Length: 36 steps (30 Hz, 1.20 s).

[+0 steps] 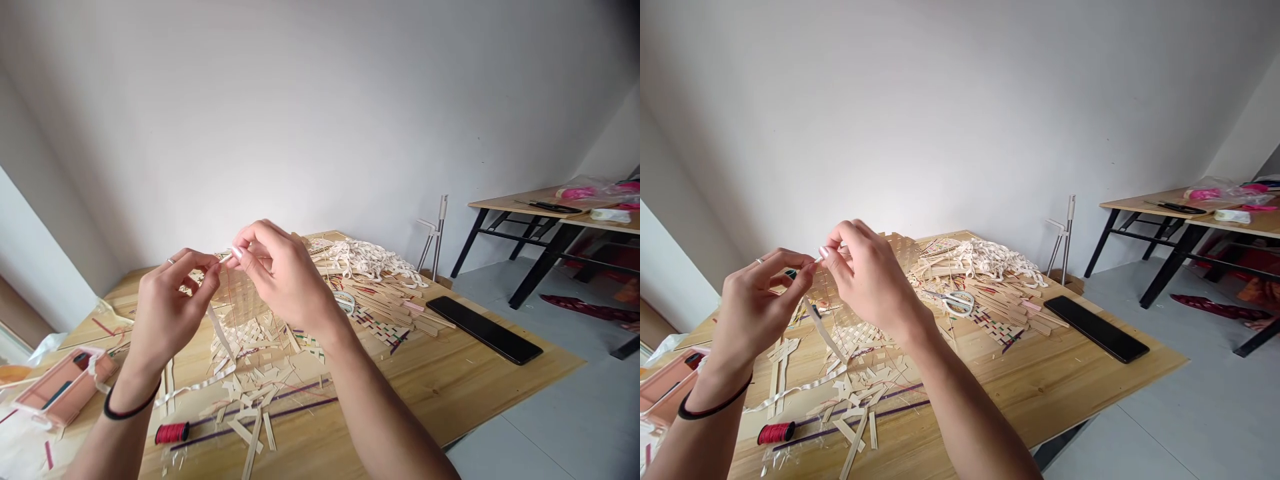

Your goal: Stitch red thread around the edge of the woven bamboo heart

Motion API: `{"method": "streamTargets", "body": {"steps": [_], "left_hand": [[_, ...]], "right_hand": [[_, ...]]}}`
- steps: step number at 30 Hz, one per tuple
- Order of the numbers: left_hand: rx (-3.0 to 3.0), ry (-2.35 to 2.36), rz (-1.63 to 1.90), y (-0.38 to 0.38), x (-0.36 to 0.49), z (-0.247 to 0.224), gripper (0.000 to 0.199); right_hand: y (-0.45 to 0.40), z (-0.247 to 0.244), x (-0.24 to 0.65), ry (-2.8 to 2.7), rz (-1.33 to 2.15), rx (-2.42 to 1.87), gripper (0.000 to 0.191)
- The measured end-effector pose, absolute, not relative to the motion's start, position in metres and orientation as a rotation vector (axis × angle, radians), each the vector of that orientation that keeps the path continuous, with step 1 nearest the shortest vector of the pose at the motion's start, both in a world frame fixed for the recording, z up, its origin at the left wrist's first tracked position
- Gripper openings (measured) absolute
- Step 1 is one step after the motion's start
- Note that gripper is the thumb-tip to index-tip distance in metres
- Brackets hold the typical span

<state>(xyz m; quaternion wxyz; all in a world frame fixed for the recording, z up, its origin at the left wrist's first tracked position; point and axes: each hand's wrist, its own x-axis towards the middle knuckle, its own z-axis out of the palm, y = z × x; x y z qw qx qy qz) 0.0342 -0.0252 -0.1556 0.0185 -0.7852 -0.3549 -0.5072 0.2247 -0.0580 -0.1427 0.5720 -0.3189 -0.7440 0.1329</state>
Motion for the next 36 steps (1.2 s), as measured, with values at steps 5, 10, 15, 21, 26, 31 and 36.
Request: {"method": "streamTargets", "body": {"steps": [5,10,15,21,26,31,36], "left_hand": [[-2.448,-1.275,-1.701,-0.023,0.033,-0.155,0.019],[-2.459,-1.413,-1.774,-0.023,0.032,-0.154,0.021],[-2.426,-1.428,-1.790,-0.023,0.033,-0.153,0.020],[-2.387,-1.417,-1.765,-0.023,0.034,-0.155,0.018],[-2.365,-1.357,-1.760,-0.024,0.033,-0.155,0.017],[-2.373,-1.364,-1.751,-0.024,0.033,-0.155,0.017],[-2.359,-1.360,-1.785,-0.022,0.032,-0.156,0.017]], "right_hand": [[-0.055,-0.145,0.215,-1.750,0.174,-0.811,0.012],[-0.050,-0.150,0.207,-1.831,0.094,-0.939,0.012],[-0.045,-0.153,0.203,-1.847,0.058,-1.045,0.013],[-0.043,-0.154,0.201,-1.842,0.064,-1.040,0.014],[-0.042,-0.155,0.200,-1.836,0.065,-1.056,0.014],[-0.041,-0.155,0.198,-1.814,0.026,-1.044,0.011],[-0.042,-0.156,0.197,-1.814,0.020,-1.031,0.011]]}}
